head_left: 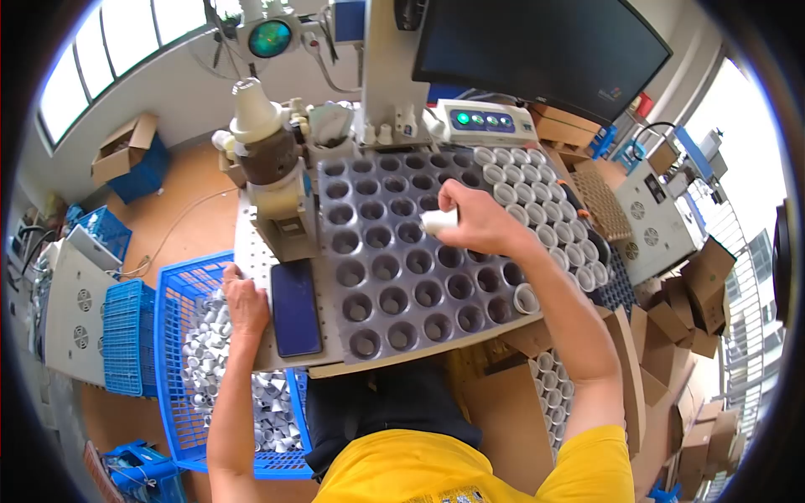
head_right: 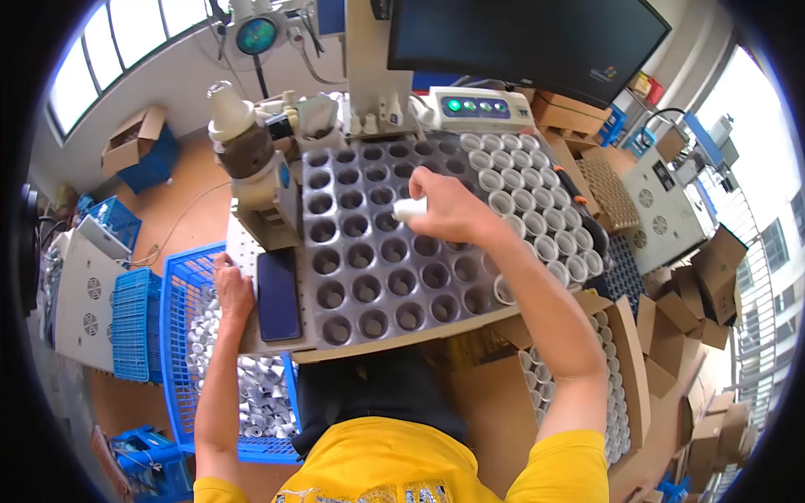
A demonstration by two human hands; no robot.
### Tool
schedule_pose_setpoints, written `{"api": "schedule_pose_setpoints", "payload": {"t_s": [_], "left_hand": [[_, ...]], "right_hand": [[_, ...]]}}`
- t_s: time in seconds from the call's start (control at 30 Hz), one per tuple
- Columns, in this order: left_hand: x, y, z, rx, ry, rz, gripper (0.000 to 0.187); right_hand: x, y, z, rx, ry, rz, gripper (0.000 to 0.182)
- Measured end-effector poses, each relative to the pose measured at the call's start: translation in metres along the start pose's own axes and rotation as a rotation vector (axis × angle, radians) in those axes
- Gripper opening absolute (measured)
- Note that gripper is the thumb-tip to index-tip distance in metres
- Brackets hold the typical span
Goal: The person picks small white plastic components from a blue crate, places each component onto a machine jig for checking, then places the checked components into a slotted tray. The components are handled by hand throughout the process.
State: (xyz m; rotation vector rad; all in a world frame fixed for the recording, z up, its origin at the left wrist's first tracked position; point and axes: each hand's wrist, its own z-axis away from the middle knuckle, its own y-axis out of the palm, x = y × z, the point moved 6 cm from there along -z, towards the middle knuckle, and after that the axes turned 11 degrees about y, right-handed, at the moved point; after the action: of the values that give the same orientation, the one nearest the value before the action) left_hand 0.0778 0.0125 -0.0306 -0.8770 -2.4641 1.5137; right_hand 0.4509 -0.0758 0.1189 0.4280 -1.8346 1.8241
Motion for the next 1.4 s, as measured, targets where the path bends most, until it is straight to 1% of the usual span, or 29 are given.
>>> {"api": "schedule_pose_setpoints", "payload": {"t_s": [0.03, 0.07, 0.1, 0.17, 0.2, 0.27, 0.33, 0.47, 0.57, 0.67, 0.9, 1.13, 1.4], "left_hand": [[0.002, 0.001, 0.002, -0.004, 0.033, -0.005, 0.015], [0.003, 0.002, 0.004, -0.039, 0.03, 0.018, 0.016], [0.003, 0.0, 0.005, -0.078, 0.027, 0.035, 0.017], [-0.002, -0.004, 0.003, -0.016, 0.003, 0.002, 0.019], [0.0, -0.003, 0.003, -0.021, -0.009, 0.012, 0.021], [0.004, 0.0, 0.003, -0.03, -0.055, 0.037, 0.024], [0.006, 0.001, 0.004, -0.033, -0.067, 0.037, 0.021], [-0.004, -0.006, 0.001, -0.061, 0.029, 0.0, 0.018], [-0.004, -0.005, -0.001, -0.074, 0.001, 0.032, 0.018], [-0.003, -0.002, 0.0, -0.062, -0.004, -0.003, 0.019], [0.0, 0.001, 0.001, -0.023, -0.021, -0.025, 0.019], [-0.001, -0.001, 0.002, -0.056, -0.012, -0.02, 0.016], [0.001, 0.001, 0.003, -0.05, -0.006, -0.01, 0.017]], "right_hand": [[-0.003, 0.013, -0.022, -0.057, -0.032, -0.046, 0.034], [-0.003, 0.024, -0.042, -0.121, -0.033, -0.145, 0.034], [-0.001, 0.032, -0.059, -0.197, -0.038, -0.179, 0.033], [0.006, 0.045, -0.09, -0.343, -0.043, -0.255, 0.032], [0.005, 0.05, -0.102, -0.429, -0.067, -0.3, 0.033], [-0.006, 0.065, -0.122, -0.518, -0.029, -0.381, 0.034], [-0.009, 0.069, -0.121, -0.607, -0.009, -0.436, 0.035], [-0.012, 0.07, -0.117, -0.566, -0.023, -0.481, 0.035], [-0.012, 0.069, -0.116, -0.568, -0.034, -0.462, 0.035], [-0.014, 0.069, -0.116, -0.528, -0.021, -0.497, 0.035], [-0.015, 0.067, -0.115, -0.512, -0.028, -0.499, 0.036], [-0.014, 0.065, -0.113, -0.5, -0.043, -0.504, 0.036], [-0.014, 0.065, -0.112, -0.504, -0.049, -0.495, 0.036]]}}
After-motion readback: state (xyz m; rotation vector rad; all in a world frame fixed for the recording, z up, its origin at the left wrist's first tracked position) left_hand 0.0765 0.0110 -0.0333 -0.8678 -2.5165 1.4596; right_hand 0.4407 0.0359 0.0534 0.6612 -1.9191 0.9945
